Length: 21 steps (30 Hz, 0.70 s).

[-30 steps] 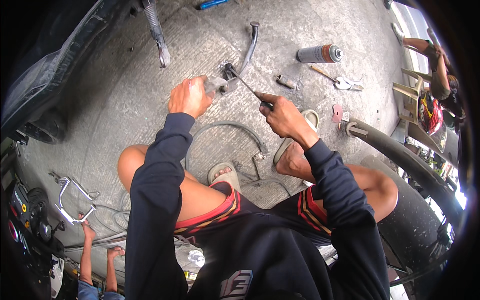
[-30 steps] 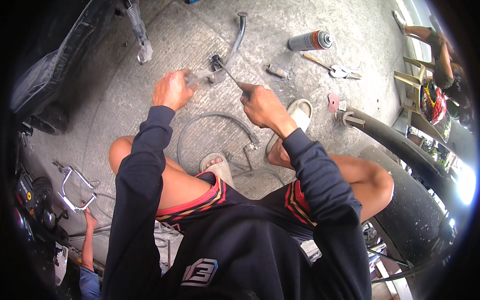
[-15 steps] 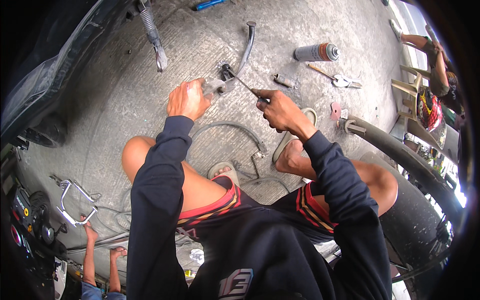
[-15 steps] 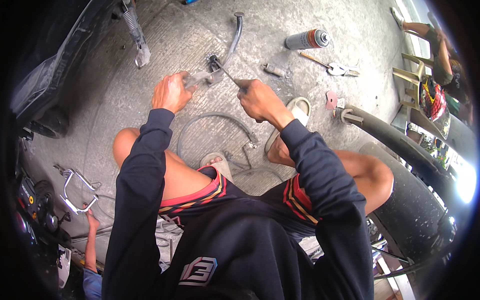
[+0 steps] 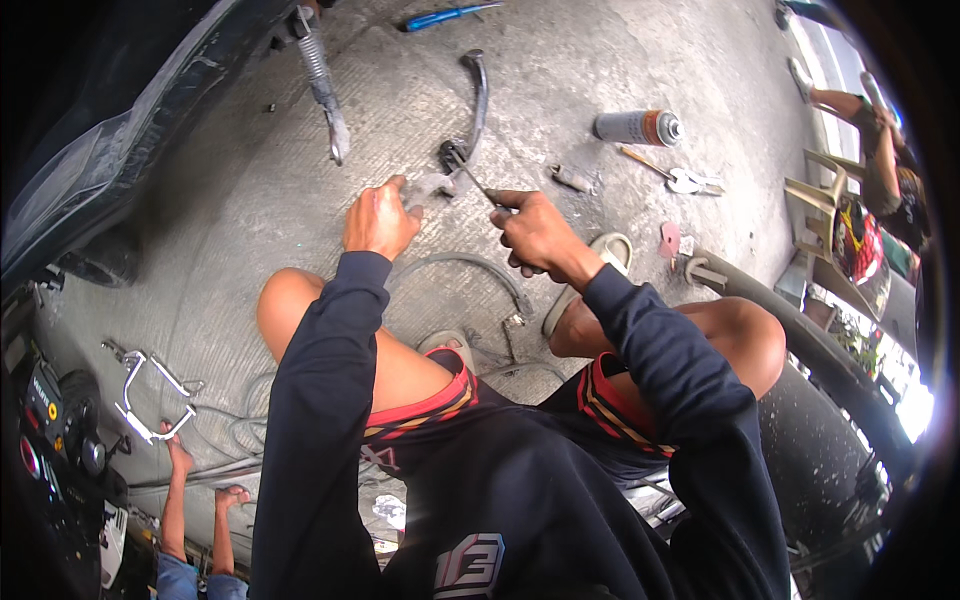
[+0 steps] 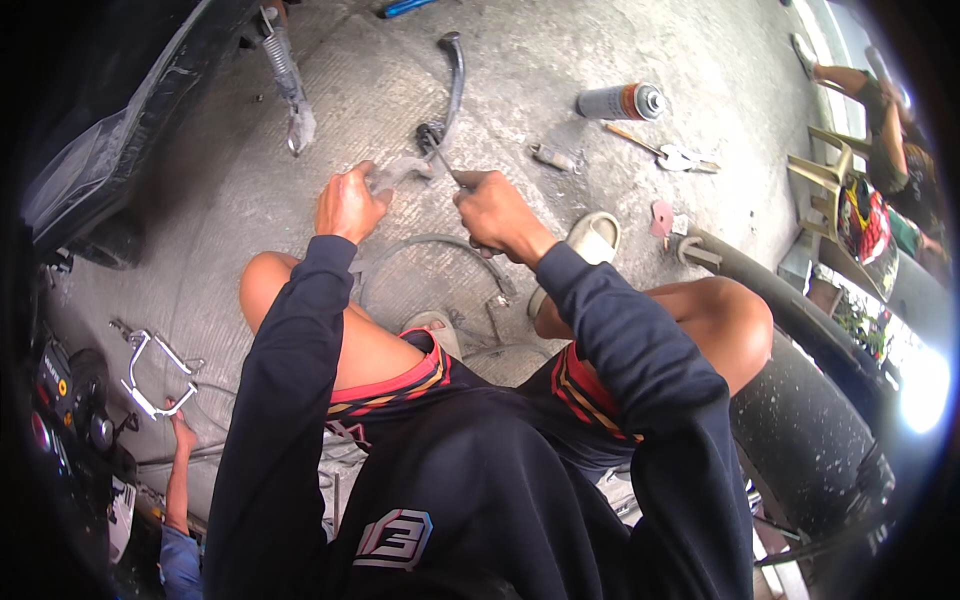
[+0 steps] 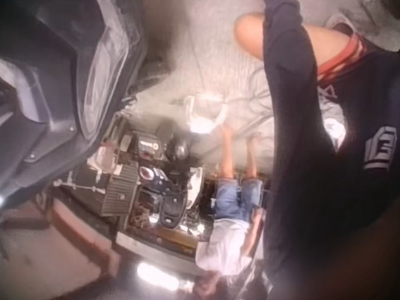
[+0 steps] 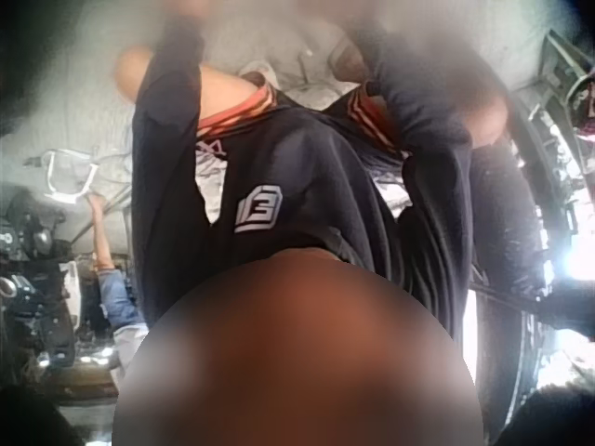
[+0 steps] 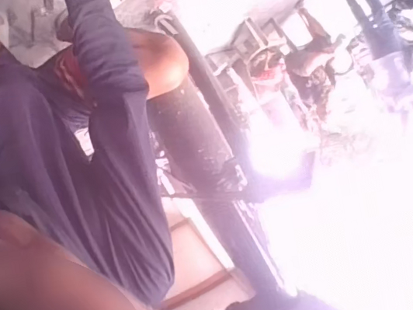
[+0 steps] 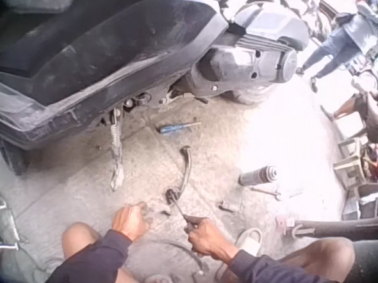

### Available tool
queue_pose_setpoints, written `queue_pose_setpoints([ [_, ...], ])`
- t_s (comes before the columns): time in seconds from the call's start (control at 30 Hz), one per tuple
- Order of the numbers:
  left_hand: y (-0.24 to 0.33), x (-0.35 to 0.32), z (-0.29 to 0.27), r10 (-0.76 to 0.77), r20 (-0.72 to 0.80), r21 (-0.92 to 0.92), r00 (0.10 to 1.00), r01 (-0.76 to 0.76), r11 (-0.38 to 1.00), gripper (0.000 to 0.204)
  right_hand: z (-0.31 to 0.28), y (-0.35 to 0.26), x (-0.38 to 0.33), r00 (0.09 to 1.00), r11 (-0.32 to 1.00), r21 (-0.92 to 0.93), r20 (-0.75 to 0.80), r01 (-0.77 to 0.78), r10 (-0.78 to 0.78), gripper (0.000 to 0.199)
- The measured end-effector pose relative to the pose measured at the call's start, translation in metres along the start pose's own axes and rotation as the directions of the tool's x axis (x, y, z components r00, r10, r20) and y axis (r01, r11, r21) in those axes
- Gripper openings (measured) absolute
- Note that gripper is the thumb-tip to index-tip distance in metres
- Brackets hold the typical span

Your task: The person removes a motorcycle seat and then uses a screwdriver and hammer to work on a small metal part on the floor. They repeatedly tap the part with the hammer while holding it with the screwdriver.

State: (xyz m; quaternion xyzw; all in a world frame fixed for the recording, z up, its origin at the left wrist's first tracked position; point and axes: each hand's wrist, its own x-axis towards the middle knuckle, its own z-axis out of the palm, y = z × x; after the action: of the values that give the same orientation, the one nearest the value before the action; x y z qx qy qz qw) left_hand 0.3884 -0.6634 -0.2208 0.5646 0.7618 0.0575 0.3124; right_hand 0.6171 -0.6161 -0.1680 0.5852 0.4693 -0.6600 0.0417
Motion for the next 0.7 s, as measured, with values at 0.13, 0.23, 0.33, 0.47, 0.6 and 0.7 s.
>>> queue_pose_setpoints([
  [0.13, 0.003, 0.003, -0.002, -0.035, 0.032, -0.008, 0.999, 0.035, 0.999, 0.049, -0.010, -0.015, 0.001, 0.994, 0.992, 0.070, 0.018, -0.104, 0.103, 0.034],
  [0.23, 0.005, 0.003, -0.002, -0.029, 0.033, 0.011, 0.999, 0.029, 1.000, 0.048, -0.024, -0.018, 0.006, 0.995, 0.994, -0.071, 0.053, -0.084, 0.088, 0.046],
  [0.33, 0.007, 0.002, -0.001, -0.037, 0.038, 0.033, 0.999, 0.036, 0.999, 0.049, -0.034, -0.011, 0.017, 0.995, 0.910, -0.404, 0.057, 0.093, -0.076, 0.046],
  [0.47, 0.011, -0.001, 0.003, -0.026, 0.013, 0.031, 1.000, 0.026, 0.999, 0.048, -0.036, -0.001, 0.027, 0.978, 0.776, -0.600, 0.059, 0.196, -0.201, 0.048],
  [0.6, 0.022, -0.008, 0.005, -0.050, 0.016, 0.071, 0.999, 0.048, 0.996, 0.048, -0.022, -0.003, 0.015, 0.996, 0.910, -0.410, -0.030, 0.060, -0.079, 0.047],
  [0.7, 0.031, -0.012, 0.003, -0.053, -0.039, 0.105, 0.998, 0.057, 0.993, 0.047, -0.019, -0.008, 0.000, 0.969, 0.974, 0.153, 0.206, -0.166, 0.133, 0.051],
])
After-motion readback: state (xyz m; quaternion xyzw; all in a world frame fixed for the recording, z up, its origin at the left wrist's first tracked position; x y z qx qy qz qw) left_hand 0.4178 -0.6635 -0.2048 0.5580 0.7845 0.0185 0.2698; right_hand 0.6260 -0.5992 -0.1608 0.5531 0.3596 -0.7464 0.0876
